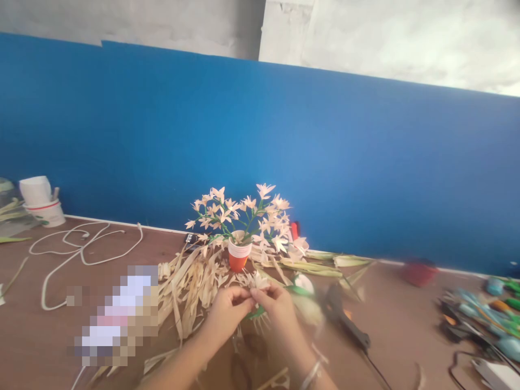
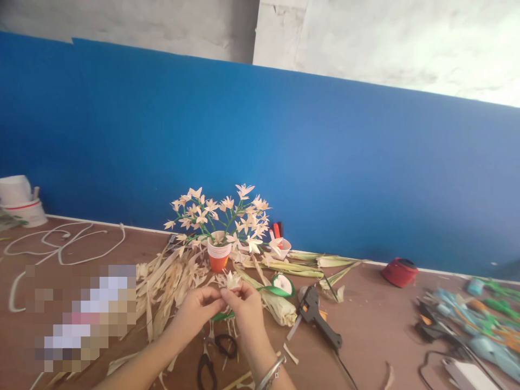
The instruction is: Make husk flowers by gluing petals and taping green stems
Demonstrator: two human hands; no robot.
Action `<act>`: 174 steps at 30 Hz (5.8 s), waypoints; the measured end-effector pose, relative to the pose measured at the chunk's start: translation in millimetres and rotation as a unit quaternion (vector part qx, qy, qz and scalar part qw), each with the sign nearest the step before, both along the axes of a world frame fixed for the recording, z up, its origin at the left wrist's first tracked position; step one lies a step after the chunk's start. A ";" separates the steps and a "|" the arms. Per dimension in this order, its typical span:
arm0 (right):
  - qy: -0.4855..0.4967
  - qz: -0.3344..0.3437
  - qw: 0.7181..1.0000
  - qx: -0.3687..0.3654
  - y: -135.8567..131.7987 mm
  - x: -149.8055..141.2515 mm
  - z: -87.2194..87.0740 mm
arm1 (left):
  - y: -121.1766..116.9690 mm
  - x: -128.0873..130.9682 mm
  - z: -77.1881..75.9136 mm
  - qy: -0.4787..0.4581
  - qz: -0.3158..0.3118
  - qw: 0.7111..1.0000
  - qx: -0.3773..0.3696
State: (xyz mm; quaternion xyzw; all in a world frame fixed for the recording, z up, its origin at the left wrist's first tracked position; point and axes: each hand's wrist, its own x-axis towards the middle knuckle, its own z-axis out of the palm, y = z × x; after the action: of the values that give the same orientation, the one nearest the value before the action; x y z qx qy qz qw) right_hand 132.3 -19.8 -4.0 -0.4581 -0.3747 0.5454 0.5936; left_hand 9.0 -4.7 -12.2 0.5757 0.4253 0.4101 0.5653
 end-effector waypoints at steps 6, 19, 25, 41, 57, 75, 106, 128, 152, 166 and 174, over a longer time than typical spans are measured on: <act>0.090 0.166 0.982 -0.003 -1.1 10.0 -3.2 | -4.2 -2.8 4.1 -0.054 -0.060 0.996 -0.038; -0.035 -0.054 0.998 0.019 -0.6 -2.8 -4.0 | -1.0 1.9 -4.2 0.017 0.016 0.999 0.028; 0.052 0.086 0.995 0.004 -0.4 3.0 -4.4 | -2.9 0.9 1.3 -0.034 -0.025 0.999 0.009; -0.060 -0.049 0.997 -0.003 -2.2 -4.1 -0.9 | -6.7 2.5 -0.1 0.088 0.040 0.994 0.055; -0.043 0.006 0.999 0.000 -0.9 -4.2 -2.0 | -7.1 0.0 -3.5 0.022 -0.002 0.998 0.059; -0.019 0.010 0.999 -0.029 -3.0 -2.0 -0.1 | -2.7 1.2 2.8 0.039 -0.009 0.999 0.012; -0.078 0.006 0.993 0.087 -12.8 -1.3 8.9 | -1.9 -5.5 -10.5 0.103 0.090 0.974 0.179; -0.036 0.007 0.999 0.031 -8.1 7.8 26.7 | -1.4 -5.8 -12.0 0.169 0.048 0.958 0.227; -0.065 0.193 0.976 -0.082 -3.9 30.6 28.0 | -5.4 -12.3 -2.0 0.248 -0.137 0.910 0.302; -0.071 0.116 0.983 -0.120 -1.9 30.6 17.5 | 7.9 -18.2 -9.4 0.194 0.134 0.906 0.352; 0.030 0.154 0.985 -0.070 -9.5 8.7 10.1 | 3.8 -16.7 -7.5 0.214 0.136 0.891 0.377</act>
State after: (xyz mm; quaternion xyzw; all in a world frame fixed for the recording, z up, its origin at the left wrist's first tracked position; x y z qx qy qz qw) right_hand 141.0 -29.3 6.2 -0.4191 -0.3835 0.6686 0.4798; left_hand -7.7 -1.0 -19.8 0.7557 0.4238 0.4795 0.1397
